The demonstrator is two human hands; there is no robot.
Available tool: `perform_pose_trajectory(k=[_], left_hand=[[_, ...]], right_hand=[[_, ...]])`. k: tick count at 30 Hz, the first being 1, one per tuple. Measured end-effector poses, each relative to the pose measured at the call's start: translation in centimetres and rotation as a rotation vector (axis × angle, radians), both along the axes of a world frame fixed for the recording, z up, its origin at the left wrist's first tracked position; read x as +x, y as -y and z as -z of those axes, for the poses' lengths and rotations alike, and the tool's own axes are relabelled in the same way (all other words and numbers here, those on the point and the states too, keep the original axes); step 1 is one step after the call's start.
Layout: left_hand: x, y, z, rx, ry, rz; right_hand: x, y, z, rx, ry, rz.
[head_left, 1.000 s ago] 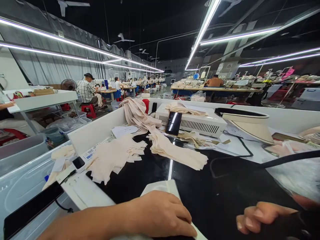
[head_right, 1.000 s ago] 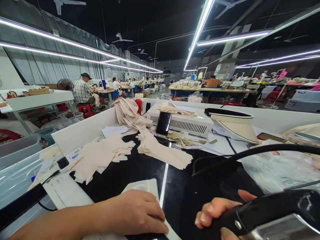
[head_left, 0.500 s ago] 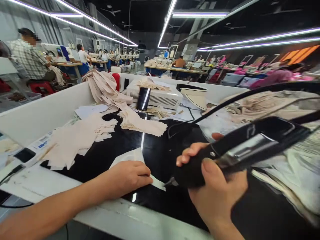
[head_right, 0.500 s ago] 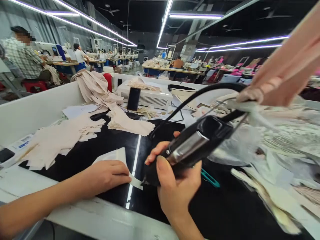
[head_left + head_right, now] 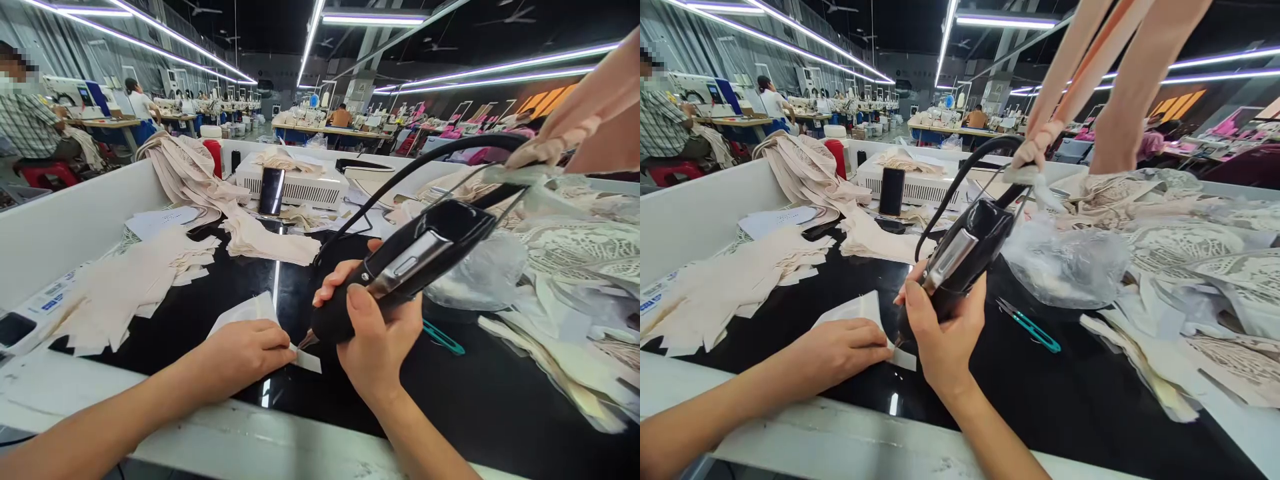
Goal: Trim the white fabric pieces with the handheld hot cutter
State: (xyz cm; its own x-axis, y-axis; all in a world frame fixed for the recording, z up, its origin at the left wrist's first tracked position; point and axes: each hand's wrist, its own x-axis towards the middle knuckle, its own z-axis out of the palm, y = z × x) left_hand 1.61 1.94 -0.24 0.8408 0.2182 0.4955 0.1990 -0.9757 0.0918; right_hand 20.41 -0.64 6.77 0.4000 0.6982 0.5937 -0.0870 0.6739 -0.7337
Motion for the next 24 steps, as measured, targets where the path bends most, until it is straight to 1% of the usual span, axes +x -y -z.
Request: perform_pose_trajectory(k=[7,11,14,19,24], left_hand=[[0.0,0.0,-0.2,-0.007,0.009,0.009],[-0.1,0.0,-0.2,-0.013,-0.001,0.011],[-0.1,-0.1,-0.1,-0.018,-0.004,-0.001],[-0.1,0.0,0.0,-0.014,-0.009,-0.004],[-0.2,0.0,-0.2,-0.030,-0.025,-0.001]], right_hand=[[-0.1,0.0,0.1,0.020,-0.002,-0.004],[-0.2,0.0,0.1,-0.002,0.008,-0.005],[0.2,0.2,0.0,-0.021,-0.002,-0.004],[1.2,0.7,-0.4,-0.001,-0.035,0.029],[1.4,0.9,-0.1,0.000,-0.016,0.019]])
